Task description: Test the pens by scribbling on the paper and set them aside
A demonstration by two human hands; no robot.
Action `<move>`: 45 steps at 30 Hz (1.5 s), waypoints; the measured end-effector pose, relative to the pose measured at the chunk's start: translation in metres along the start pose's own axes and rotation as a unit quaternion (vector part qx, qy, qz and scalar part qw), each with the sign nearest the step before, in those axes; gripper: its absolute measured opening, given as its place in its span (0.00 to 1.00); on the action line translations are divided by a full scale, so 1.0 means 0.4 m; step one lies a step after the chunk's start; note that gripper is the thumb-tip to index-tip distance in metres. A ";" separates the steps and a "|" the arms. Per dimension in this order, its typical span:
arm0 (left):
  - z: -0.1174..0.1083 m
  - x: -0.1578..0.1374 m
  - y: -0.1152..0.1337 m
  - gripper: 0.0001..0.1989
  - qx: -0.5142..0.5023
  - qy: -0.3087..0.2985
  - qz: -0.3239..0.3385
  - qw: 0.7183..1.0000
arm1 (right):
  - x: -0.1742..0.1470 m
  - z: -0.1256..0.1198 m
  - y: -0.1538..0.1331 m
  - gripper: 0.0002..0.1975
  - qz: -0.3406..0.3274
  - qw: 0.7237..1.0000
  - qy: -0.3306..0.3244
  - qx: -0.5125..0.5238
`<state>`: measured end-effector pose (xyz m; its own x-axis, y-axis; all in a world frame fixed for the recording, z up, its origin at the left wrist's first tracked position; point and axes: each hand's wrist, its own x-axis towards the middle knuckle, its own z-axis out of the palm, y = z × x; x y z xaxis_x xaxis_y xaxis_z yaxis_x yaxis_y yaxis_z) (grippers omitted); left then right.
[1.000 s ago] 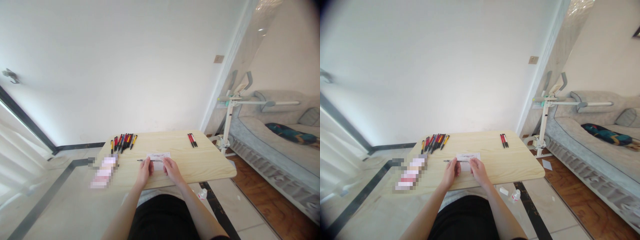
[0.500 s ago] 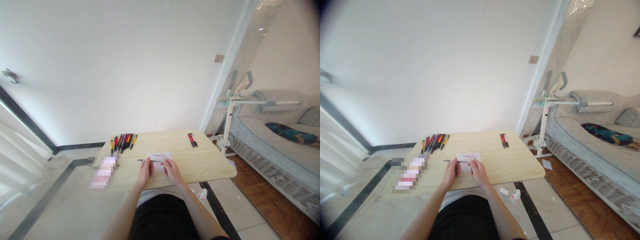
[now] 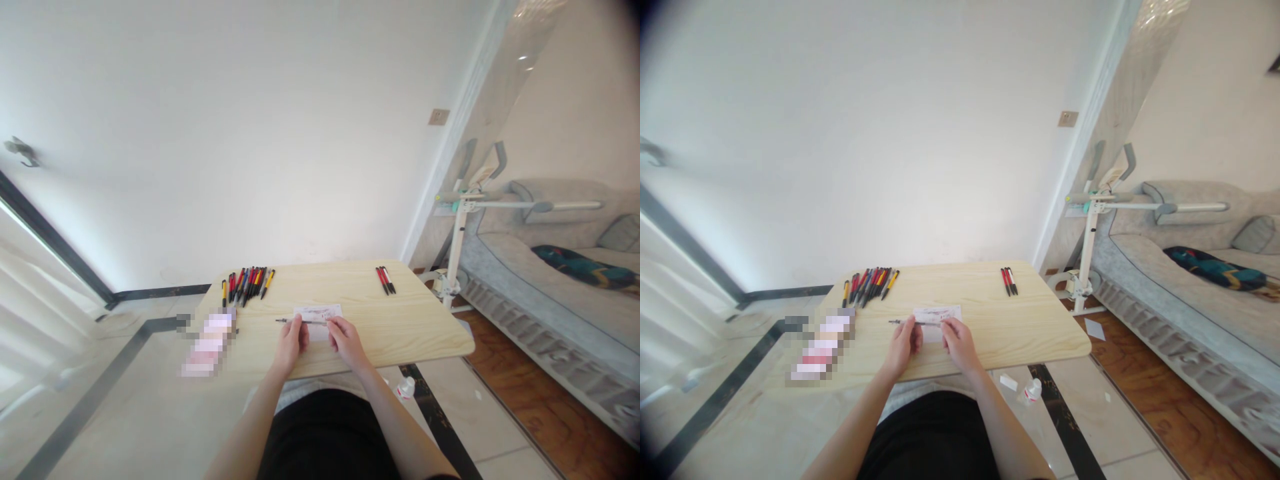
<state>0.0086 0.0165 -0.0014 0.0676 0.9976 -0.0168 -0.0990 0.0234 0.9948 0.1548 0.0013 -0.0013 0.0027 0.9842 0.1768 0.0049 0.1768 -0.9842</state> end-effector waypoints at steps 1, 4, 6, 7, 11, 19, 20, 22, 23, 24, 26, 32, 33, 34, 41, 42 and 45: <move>0.000 0.000 -0.001 0.25 -0.004 0.001 -0.001 1.000 | 0.000 0.000 0.002 0.15 0.004 1.000 0.002 0.006; 0.001 0.002 -0.005 0.24 -0.021 0.002 0.000 1.000 | 0.001 -0.001 0.005 0.14 0.009 1.000 0.005 0.020; 0.000 0.005 -0.008 0.24 -0.031 0.003 -0.001 1.000 | 0.001 -0.002 0.005 0.14 0.007 1.000 0.007 0.025; 0.000 0.005 -0.009 0.24 -0.034 0.004 -0.002 0.999 | 0.000 -0.002 0.004 0.14 0.006 1.000 0.008 0.026; -0.001 0.006 -0.009 0.23 -0.047 0.009 -0.008 0.999 | -0.002 0.000 -0.002 0.14 0.005 1.000 0.006 0.019; -0.003 0.002 -0.009 0.24 -0.071 -0.011 0.001 0.997 | 0.001 0.002 0.003 0.21 -0.004 0.999 0.013 -0.032; -0.003 0.003 -0.009 0.24 -0.073 -0.013 0.002 0.997 | 0.001 0.002 0.005 0.21 -0.006 0.999 0.012 -0.037; -0.003 0.003 -0.009 0.24 -0.073 -0.014 0.000 0.997 | 0.001 0.002 0.008 0.22 -0.009 0.999 0.010 -0.047; -0.002 0.003 -0.008 0.24 -0.070 -0.014 -0.003 0.997 | 0.000 0.002 0.009 0.22 -0.009 0.999 0.010 -0.052; -0.002 0.003 -0.008 0.24 -0.067 -0.012 -0.004 0.998 | 0.000 0.002 0.009 0.22 -0.009 0.998 0.010 -0.056; -0.001 0.003 -0.008 0.24 -0.061 -0.007 -0.005 0.998 | -0.001 0.001 0.009 0.21 -0.010 0.998 0.008 -0.062; -0.001 0.001 -0.011 0.23 -0.056 0.000 -0.005 0.998 | -0.003 -0.001 0.005 0.19 -0.016 0.998 0.009 -0.062; -0.001 0.001 -0.011 0.23 -0.056 -0.001 -0.006 0.998 | -0.003 -0.001 0.004 0.19 -0.017 0.998 0.009 -0.060; 0.000 0.001 -0.010 0.23 -0.057 -0.001 -0.005 0.998 | -0.003 -0.002 0.004 0.19 -0.017 0.998 0.009 -0.058; -0.002 0.002 -0.010 0.23 -0.065 0.000 0.003 0.998 | -0.003 -0.004 0.005 0.17 -0.028 0.999 0.002 -0.041; -0.003 0.003 -0.011 0.22 -0.065 0.000 0.005 0.998 | -0.003 -0.005 0.006 0.16 -0.030 0.999 0.001 -0.040; -0.004 0.003 -0.015 0.22 -0.067 0.001 0.006 0.998 | -0.001 -0.005 0.010 0.14 -0.032 0.999 0.004 -0.032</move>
<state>0.0079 0.0176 -0.0075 0.0632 0.9980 -0.0059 -0.2318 0.0204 0.9726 0.1567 0.0015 -0.0051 0.0080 0.9710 0.2391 0.0696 0.2380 -0.9688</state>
